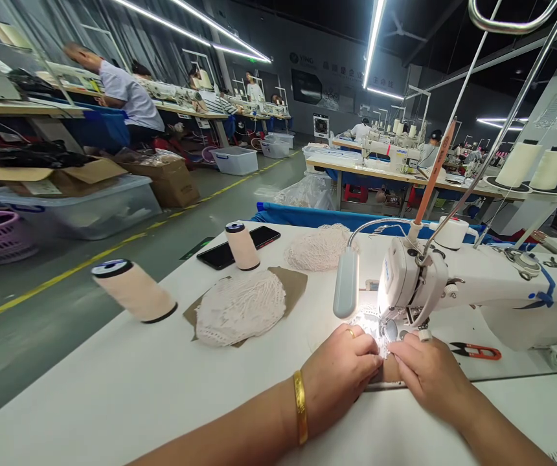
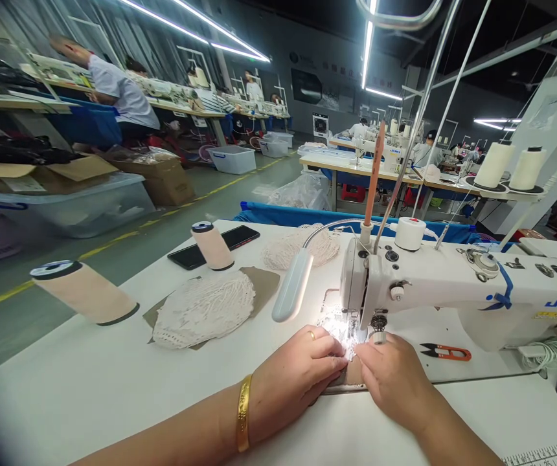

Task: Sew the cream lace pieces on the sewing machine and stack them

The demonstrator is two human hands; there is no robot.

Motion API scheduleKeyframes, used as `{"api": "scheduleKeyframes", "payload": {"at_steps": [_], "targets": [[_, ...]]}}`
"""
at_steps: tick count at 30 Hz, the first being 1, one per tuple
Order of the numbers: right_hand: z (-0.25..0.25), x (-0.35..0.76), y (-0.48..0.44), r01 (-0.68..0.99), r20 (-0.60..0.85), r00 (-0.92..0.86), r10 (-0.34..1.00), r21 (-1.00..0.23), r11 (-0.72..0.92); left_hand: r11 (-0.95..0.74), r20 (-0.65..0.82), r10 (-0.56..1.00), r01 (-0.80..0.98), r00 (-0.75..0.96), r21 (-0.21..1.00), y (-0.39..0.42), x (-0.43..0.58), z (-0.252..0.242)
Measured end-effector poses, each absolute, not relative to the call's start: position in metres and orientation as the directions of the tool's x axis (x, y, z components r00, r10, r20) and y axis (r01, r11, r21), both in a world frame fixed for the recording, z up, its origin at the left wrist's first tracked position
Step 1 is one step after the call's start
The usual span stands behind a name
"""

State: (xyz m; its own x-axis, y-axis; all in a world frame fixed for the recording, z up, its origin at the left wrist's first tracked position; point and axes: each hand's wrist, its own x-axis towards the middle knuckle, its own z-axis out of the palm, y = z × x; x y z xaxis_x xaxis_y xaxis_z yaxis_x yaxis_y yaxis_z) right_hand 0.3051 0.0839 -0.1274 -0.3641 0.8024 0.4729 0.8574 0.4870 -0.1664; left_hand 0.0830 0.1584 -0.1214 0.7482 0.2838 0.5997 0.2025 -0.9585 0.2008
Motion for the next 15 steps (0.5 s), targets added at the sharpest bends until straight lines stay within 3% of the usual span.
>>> {"api": "scheduleKeyframes", "payload": {"at_steps": [15], "targets": [[-0.1293,0.3075,0.0845,0.863,0.477,-0.374,0.795,-0.136,0.487,-0.955,0.591,0.296,0.211,0.75,0.209,0.1585,0.0825,-0.1214]]}}
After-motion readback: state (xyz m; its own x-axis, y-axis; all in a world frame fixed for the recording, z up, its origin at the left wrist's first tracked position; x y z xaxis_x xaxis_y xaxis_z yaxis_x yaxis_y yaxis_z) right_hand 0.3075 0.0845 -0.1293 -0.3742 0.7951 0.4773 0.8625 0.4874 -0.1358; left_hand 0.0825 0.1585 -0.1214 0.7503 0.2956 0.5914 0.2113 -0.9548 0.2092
